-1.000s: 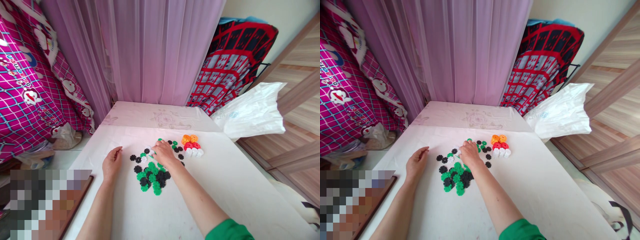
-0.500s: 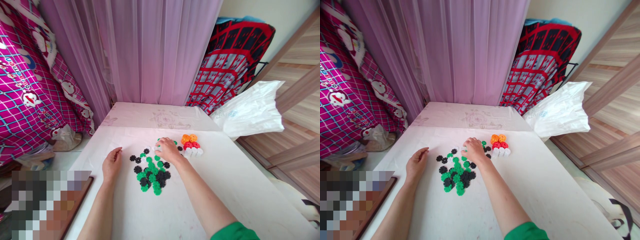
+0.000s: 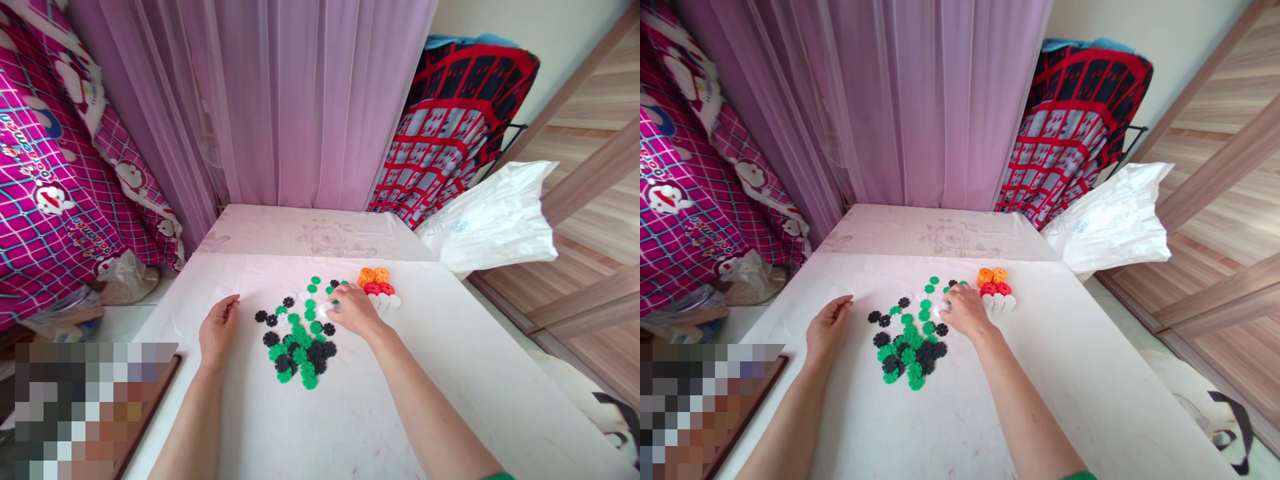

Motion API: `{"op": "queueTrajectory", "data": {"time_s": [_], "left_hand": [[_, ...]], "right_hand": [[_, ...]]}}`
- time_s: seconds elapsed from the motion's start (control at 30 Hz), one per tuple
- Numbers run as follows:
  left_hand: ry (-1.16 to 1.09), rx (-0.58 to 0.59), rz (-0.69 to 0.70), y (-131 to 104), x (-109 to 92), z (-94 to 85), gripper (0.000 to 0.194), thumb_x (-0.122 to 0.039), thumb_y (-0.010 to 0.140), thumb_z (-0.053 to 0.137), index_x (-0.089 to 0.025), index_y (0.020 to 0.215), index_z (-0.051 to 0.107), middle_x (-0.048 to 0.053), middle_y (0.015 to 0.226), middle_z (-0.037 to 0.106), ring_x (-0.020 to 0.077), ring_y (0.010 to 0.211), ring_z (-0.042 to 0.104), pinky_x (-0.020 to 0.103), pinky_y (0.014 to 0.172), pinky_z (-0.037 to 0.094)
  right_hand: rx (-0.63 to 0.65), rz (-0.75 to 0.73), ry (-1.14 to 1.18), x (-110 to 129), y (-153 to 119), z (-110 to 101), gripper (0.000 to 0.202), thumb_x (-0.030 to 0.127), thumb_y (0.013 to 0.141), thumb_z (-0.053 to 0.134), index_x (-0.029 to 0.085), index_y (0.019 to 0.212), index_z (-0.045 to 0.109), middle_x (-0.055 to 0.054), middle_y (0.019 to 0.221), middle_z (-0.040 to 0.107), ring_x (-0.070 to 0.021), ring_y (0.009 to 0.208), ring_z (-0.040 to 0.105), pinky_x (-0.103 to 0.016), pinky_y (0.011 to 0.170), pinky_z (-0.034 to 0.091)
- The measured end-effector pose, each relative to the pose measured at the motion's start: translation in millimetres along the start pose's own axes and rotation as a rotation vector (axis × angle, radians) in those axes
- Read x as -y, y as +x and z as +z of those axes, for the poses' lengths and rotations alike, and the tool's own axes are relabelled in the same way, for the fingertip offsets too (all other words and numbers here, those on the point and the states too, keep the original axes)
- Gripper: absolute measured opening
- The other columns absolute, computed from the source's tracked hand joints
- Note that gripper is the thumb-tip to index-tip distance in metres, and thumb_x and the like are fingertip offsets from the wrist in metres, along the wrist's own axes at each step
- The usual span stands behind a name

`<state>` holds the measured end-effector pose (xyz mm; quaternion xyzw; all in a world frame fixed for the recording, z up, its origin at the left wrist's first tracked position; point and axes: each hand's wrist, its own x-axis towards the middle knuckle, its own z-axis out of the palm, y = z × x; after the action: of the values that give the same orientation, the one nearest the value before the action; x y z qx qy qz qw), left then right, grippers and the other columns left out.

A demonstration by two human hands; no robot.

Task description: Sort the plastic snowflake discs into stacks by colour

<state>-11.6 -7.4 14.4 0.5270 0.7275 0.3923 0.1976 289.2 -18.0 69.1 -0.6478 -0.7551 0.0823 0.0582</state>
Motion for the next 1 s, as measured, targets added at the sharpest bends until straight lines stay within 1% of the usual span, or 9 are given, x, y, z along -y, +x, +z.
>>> {"op": "queueTrajectory", "data": {"time_s": [0.2, 0.3, 0.4, 0.5, 0.57, 0.67, 0.77, 0.87, 1.0], "left_hand": [[0.015, 0.013, -0.019, 1, -1, -1.2, 0.036, -0.042, 0.085, 0.048, -0.026, 0.106, 0.073, 0.002, 0.092, 0.075, 0.0189, 0.081, 0.067, 0.03, 0.073, 0.05], [0.01, 0.01, -0.021, 1, -2, -0.9, 0.036, -0.042, 0.085, 0.048, -0.026, 0.105, 0.073, 0.002, 0.091, 0.075, 0.0189, 0.08, 0.066, 0.03, 0.073, 0.05], [-0.002, 0.002, -0.02, 0, -3, -0.9, 0.035, -0.041, 0.084, 0.049, -0.026, 0.103, 0.073, 0.002, 0.09, 0.075, 0.019, 0.08, 0.067, 0.03, 0.073, 0.051], [-0.015, -0.005, -0.019, 0, -3, -1.1, 0.034, -0.041, 0.083, 0.049, -0.026, 0.103, 0.073, 0.002, 0.091, 0.075, 0.0195, 0.082, 0.068, 0.03, 0.073, 0.051], [-0.023, -0.006, -0.017, 0, -2, -1.1, 0.035, -0.041, 0.083, 0.049, -0.026, 0.103, 0.073, 0.002, 0.093, 0.076, 0.0197, 0.083, 0.068, 0.03, 0.074, 0.051], [-0.023, -0.01, -0.008, 0, -2, -1.0, 0.035, -0.041, 0.083, 0.049, -0.026, 0.103, 0.073, 0.003, 0.093, 0.076, 0.0197, 0.082, 0.068, 0.031, 0.074, 0.052], [-0.023, -0.011, -0.006, -1, -1, -0.3, 0.036, -0.042, 0.083, 0.049, -0.025, 0.104, 0.073, 0.003, 0.092, 0.076, 0.0195, 0.08, 0.068, 0.031, 0.074, 0.052], [-0.031, -0.012, -0.005, 0, -1, 0.7, 0.036, -0.042, 0.083, 0.049, -0.025, 0.103, 0.073, 0.003, 0.092, 0.076, 0.0193, 0.08, 0.067, 0.03, 0.074, 0.052], [-0.027, -0.021, -0.002, 0, -1, 1.2, 0.035, -0.041, 0.083, 0.049, -0.025, 0.102, 0.073, 0.003, 0.091, 0.076, 0.0188, 0.078, 0.067, 0.03, 0.073, 0.052]], "right_hand": [[0.025, -0.011, -0.038, 1, 2, 1, 0.02, 0.029, 0.079, 0.064, 0.021, 0.093, 0.076, -0.007, 0.105, 0.07, -0.0239, 0.102, 0.059, -0.032, 0.091, 0.04], [0.014, -0.008, -0.026, 2, 4, -1, 0.025, 0.028, 0.081, 0.064, 0.021, 0.101, 0.075, -0.007, 0.11, 0.07, -0.0239, 0.105, 0.058, -0.032, 0.093, 0.04], [-0.002, -0.017, -0.011, 6, 14, -2, 0.03, 0.026, 0.083, 0.061, 0.022, 0.11, 0.074, -0.006, 0.116, 0.069, -0.023, 0.11, 0.057, -0.032, 0.095, 0.04], [0.018, -0.044, -0.04, 16, 29, 0, 0.028, 0.029, 0.086, 0.06, 0.026, 0.11, 0.074, -0.005, 0.117, 0.069, -0.0226, 0.111, 0.056, -0.031, 0.093, 0.042], [0.043, -0.047, -0.088, 26, 37, 2, 0.025, 0.033, 0.087, 0.06, 0.026, 0.106, 0.075, -0.006, 0.115, 0.069, -0.0229, 0.11, 0.057, -0.031, 0.09, 0.043], [0.074, -0.028, -0.166, 42, 45, 3, 0.026, 0.038, 0.087, 0.059, 0.023, 0.099, 0.076, -0.009, 0.11, 0.07, -0.0246, 0.108, 0.059, -0.032, 0.087, 0.045], [0.122, 0.017, -0.194, 56, 47, 1, 0.028, 0.038, 0.088, 0.058, 0.019, 0.102, 0.074, -0.012, 0.112, 0.07, -0.0263, 0.111, 0.059, -0.033, 0.088, 0.046], [0.172, 0.061, -0.181, 62, 49, -3, 0.028, 0.033, 0.089, 0.057, 0.019, 0.109, 0.072, -0.012, 0.116, 0.07, -0.026, 0.115, 0.059, -0.033, 0.089, 0.046], [0.209, 0.088, -0.169, 63, 54, -2, 0.029, 0.033, 0.088, 0.059, 0.019, 0.11, 0.07, -0.012, 0.117, 0.07, -0.0258, 0.114, 0.061, -0.033, 0.086, 0.047]]}}
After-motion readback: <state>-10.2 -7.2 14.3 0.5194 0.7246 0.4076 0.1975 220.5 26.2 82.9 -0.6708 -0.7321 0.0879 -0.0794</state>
